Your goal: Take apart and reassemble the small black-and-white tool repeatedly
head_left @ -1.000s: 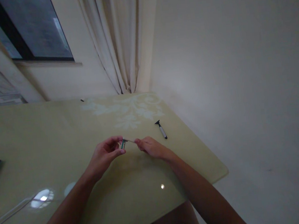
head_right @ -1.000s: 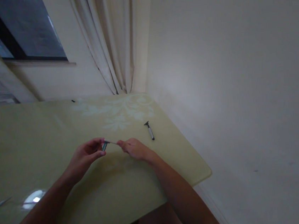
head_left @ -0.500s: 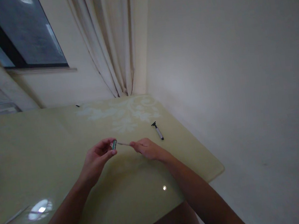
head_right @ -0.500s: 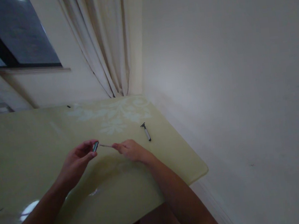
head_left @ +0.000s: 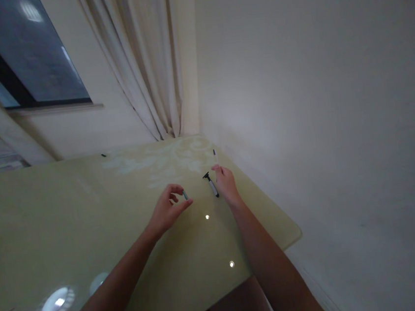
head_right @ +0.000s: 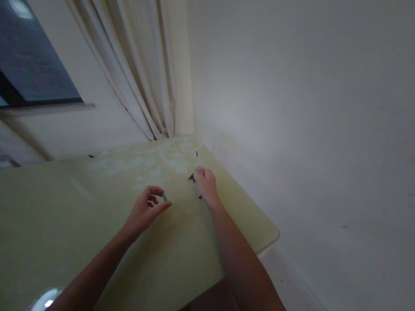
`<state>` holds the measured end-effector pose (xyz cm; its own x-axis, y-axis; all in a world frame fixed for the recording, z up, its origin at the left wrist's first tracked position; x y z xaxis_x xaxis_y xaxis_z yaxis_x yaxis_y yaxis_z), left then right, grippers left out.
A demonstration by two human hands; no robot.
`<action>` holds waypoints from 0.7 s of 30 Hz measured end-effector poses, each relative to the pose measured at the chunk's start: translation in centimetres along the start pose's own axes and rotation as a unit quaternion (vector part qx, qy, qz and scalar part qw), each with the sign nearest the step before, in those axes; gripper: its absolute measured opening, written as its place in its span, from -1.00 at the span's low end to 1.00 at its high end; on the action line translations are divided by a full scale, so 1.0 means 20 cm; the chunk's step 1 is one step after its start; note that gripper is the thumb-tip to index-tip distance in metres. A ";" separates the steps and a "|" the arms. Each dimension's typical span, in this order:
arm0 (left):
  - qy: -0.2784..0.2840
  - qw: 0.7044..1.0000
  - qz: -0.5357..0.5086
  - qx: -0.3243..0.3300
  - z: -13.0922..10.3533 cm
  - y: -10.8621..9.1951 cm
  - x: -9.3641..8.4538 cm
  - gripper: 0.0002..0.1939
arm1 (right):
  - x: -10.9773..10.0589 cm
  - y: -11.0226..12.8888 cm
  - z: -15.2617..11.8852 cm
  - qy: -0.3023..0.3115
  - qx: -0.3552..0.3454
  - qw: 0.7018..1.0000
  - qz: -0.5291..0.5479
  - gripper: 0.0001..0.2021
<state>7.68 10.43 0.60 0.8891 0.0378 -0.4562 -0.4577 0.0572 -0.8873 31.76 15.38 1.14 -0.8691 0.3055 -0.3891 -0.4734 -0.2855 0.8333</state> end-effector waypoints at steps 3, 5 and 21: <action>0.006 0.992 0.125 -0.016 0.12 -0.03 0.20 -0.62 | -0.06 -0.03 -0.01 -0.006 0.035 0.987 -0.156 -0.49; -0.005 0.986 0.160 -0.034 0.18 -0.03 0.28 -0.66 | -0.05 -0.05 -0.02 0.034 0.066 0.975 -0.210 -0.47; -0.045 0.960 0.276 -0.031 0.24 0.00 0.35 -0.63 | -0.07 -0.08 -0.05 0.075 0.085 0.928 -0.355 -0.65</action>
<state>13.83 15.41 -2.20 0.5060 0.1307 -0.8526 -0.8549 -0.0554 -0.5158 33.50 14.50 0.00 -0.3638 0.2278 -0.9032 -0.9158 0.0897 0.3915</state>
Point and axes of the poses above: each hand's wrist, its own z-axis towards the middle knuckle, its own x-axis out of the palm, y = z × x, the point moved 7 cm from there along z, towards the middle knuckle, and after that the axes turned 13 degrees about -x, right-handed, at the moved point
